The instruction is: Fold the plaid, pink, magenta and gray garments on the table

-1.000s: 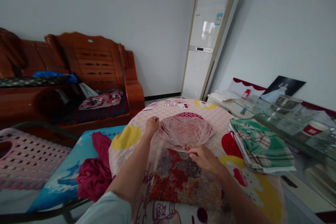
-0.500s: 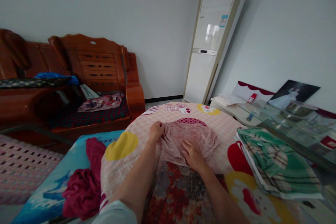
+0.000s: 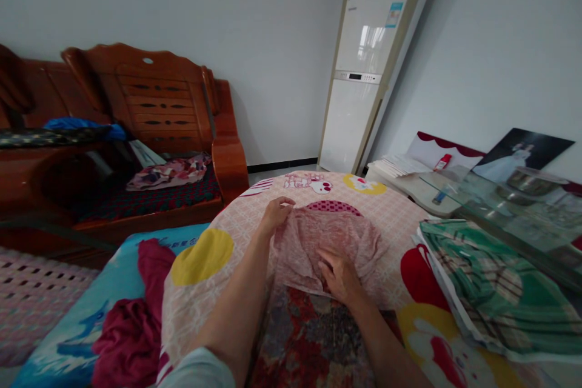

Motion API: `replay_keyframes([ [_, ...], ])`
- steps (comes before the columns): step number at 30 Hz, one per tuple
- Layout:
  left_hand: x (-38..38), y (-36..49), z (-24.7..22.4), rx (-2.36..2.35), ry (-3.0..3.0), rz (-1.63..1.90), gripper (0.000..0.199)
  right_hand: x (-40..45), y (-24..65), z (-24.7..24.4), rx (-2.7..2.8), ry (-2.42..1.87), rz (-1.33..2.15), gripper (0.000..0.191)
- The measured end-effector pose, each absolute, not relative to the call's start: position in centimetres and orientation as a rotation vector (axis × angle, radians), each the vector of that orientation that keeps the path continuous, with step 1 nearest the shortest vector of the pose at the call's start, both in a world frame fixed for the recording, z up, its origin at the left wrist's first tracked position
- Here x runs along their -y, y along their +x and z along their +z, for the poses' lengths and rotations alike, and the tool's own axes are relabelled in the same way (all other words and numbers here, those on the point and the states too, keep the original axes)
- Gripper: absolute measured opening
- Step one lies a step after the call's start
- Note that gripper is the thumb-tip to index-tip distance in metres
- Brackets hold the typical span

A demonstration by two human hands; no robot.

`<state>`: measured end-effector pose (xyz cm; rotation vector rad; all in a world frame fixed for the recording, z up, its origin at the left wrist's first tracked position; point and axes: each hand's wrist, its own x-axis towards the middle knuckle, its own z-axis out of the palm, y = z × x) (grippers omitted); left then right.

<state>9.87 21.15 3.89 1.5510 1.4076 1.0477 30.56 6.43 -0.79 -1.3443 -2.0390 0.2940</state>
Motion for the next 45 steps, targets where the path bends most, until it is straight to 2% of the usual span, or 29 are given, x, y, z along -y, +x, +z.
replay_keyframes([
  [5, -20.5, 11.7, 4.6, -0.824, 1.336, 0.97, 0.045, -6.4, 30.8, -0.7, 1.958, -1.304, 0.25, 0.034],
  [8, -20.8, 11.6, 4.1, -0.701, 1.261, 1.094, 0.047, -6.1, 30.6, 0.0, 1.977, -1.24, 0.235, 0.035],
  [15, -22.4, 10.9, 2.4, -1.04, 1.412, 1.285, 0.03, -5.3, 28.6, 1.2, 2.285, -1.249, 0.248, 0.035],
  [18, -22.2, 11.5, 2.1, -1.435, 1.711, 1.158, 0.032, -5.7, 28.4, 0.6, 2.165, -1.321, 0.269, 0.04],
  [22, -21.4, 12.2, 1.7, -1.802, 1.906, 0.87, 0.043, -6.6, 29.4, -0.3, 1.916, -1.327, 0.315, 0.035],
  [29, -21.6, 12.0, 1.3, -1.669, 1.926, 0.94, 0.039, -6.5, 30.0, -0.4, 1.895, -1.377, 0.267, 0.031],
  [35, -21.5, 12.1, 1.8, -1.699, 2.037, 1.106, 0.028, -6.4, 29.2, -0.3, 1.983, -1.435, 0.305, 0.039],
  [39, -21.0, 12.7, 3.3, -1.458, 2.114, 0.833, 0.016, -6.4, 29.3, -0.3, 1.978, -1.445, 0.327, 0.039],
  [42, -20.5, 13.3, 3.9, -1.414, 2.233, 0.603, 0.022, -6.4, 29.5, -0.1, 1.992, -1.438, 0.321, 0.039],
  [45, -20.3, 13.8, 3.7, -1.476, 2.201, 0.541, 0.025, -6.4, 29.5, -0.1, 1.978, -1.432, 0.306, 0.037],
])
